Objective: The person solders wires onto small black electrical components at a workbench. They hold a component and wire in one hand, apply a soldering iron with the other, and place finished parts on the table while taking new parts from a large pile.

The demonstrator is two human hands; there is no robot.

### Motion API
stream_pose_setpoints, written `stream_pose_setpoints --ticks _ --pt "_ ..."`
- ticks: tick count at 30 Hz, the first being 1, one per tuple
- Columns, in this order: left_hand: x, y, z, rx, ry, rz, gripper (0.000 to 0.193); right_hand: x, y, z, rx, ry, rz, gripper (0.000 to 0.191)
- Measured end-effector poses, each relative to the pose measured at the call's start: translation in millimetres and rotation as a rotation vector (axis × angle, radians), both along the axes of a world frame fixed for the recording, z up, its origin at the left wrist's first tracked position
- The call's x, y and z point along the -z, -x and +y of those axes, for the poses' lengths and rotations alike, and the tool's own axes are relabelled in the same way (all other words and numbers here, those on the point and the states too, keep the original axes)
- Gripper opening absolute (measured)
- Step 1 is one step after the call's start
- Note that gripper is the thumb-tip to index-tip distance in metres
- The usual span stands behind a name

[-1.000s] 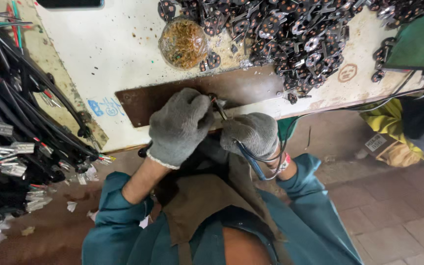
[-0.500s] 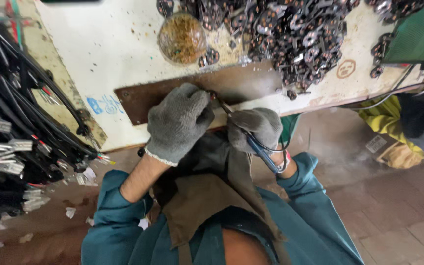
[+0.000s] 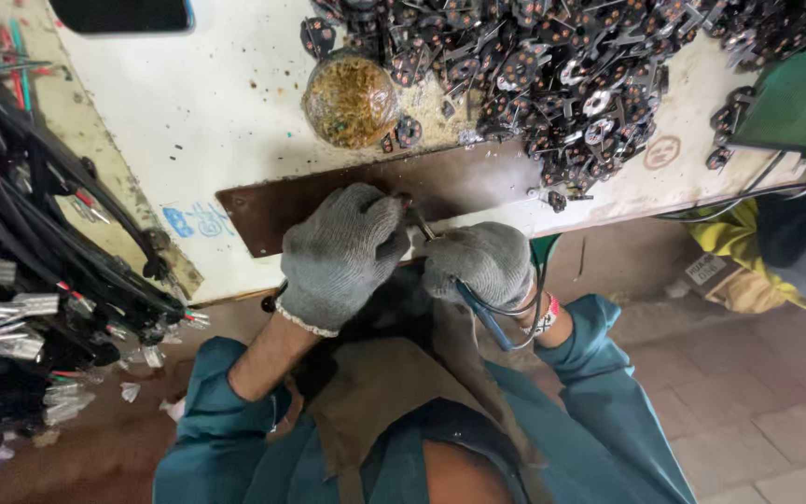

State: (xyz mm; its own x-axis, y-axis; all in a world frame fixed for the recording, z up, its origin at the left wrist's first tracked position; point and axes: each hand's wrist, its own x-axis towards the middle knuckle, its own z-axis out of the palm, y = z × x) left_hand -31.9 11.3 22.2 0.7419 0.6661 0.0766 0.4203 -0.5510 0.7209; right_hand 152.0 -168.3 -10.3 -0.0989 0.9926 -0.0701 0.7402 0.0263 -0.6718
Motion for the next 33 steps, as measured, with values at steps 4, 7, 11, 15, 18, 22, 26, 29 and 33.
stream_pose_setpoints --ticks 4,7,11,15,18,22,26,29,33 --pt "0 -2 0 0.004 0.045 0.058 0.016 1 1 1 0.297 -0.004 0.440 0.024" --pt "0 -1 -1 -0.001 0.031 0.050 0.017 -1 5 9 0.238 -0.264 0.171 0.025" --pt "0 2 -1 0.029 0.077 0.085 0.020 -8 4 18 0.118 -0.160 0.092 0.023" --pt "0 2 -1 0.051 0.105 0.108 0.025 -14 1 21 0.199 -0.058 0.136 0.021" --pt "1 1 -2 0.033 0.083 0.072 0.022 -13 0 20 0.064 0.037 0.242 0.018" --pt "3 1 -2 0.015 0.045 0.049 0.023 -10 2 15 0.094 -0.030 -0.003 0.024" --pt "4 3 0 0.024 0.049 0.051 0.024 -7 5 14 0.127 -0.038 0.054 0.023" --pt "2 1 1 0.018 0.057 0.029 0.023 -7 9 24 0.267 -0.227 0.201 0.009" --pt "-5 -2 2 0.019 0.042 0.041 0.022 -30 4 40 0.896 0.092 0.636 0.013"
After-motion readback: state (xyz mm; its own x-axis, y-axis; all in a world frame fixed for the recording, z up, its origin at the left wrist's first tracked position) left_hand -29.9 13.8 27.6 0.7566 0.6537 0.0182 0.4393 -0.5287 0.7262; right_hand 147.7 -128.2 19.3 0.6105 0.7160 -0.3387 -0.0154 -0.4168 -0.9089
